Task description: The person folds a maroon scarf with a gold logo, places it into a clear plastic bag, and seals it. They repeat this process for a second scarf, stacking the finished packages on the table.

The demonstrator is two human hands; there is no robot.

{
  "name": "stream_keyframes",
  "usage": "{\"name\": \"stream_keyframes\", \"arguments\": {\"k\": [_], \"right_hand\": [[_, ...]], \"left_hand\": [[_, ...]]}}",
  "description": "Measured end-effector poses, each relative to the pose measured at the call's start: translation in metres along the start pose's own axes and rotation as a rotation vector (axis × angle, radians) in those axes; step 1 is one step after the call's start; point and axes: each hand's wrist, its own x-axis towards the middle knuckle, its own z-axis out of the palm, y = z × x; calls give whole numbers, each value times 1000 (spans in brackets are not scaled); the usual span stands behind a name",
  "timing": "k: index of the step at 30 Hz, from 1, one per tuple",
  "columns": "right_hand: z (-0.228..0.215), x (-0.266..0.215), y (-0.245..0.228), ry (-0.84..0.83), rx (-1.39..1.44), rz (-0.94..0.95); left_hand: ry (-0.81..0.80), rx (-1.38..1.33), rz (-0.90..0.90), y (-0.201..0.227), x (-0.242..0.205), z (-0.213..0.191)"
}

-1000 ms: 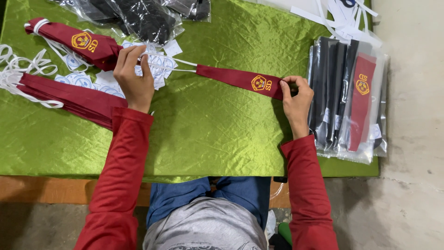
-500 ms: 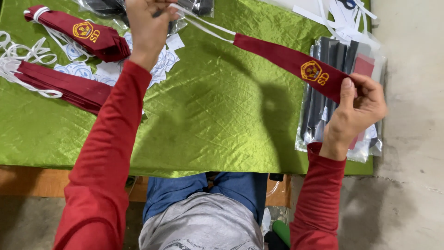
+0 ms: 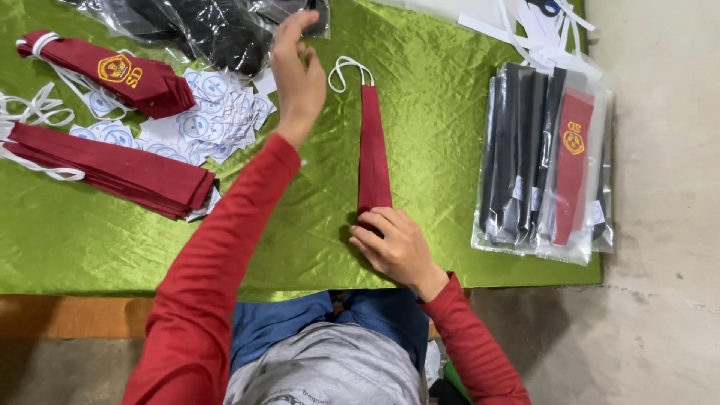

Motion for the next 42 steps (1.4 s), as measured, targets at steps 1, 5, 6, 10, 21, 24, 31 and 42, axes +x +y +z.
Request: {"name": "stream_keyframes", "arguments": {"k": [1, 5, 6, 10, 21, 24, 31, 42], "right_hand": [[-1, 2, -3, -49, 55, 18], [7, -9, 23, -93, 140, 101], [7, -6, 40, -91, 141, 100], [-7, 15, 103, -157, 110, 349], [-17, 20, 175, -37, -33, 503], [-15, 21, 176, -42, -33, 499], [-16, 21, 175, -31, -10, 521], [-6, 34, 190, -150, -130, 562]], "left_hand": [[-44, 100, 155, 2, -22, -8], [-213, 395, 433, -11, -92, -20], [-212, 397, 434, -5, -98, -22], [-369, 588, 537, 12, -118, -27], [-421, 722, 504, -3, -102, -41], [-432, 736, 518, -6, -99, -43], [-449, 705, 491, 0, -100, -45], [-351, 543, 342, -28, -67, -25]]}}
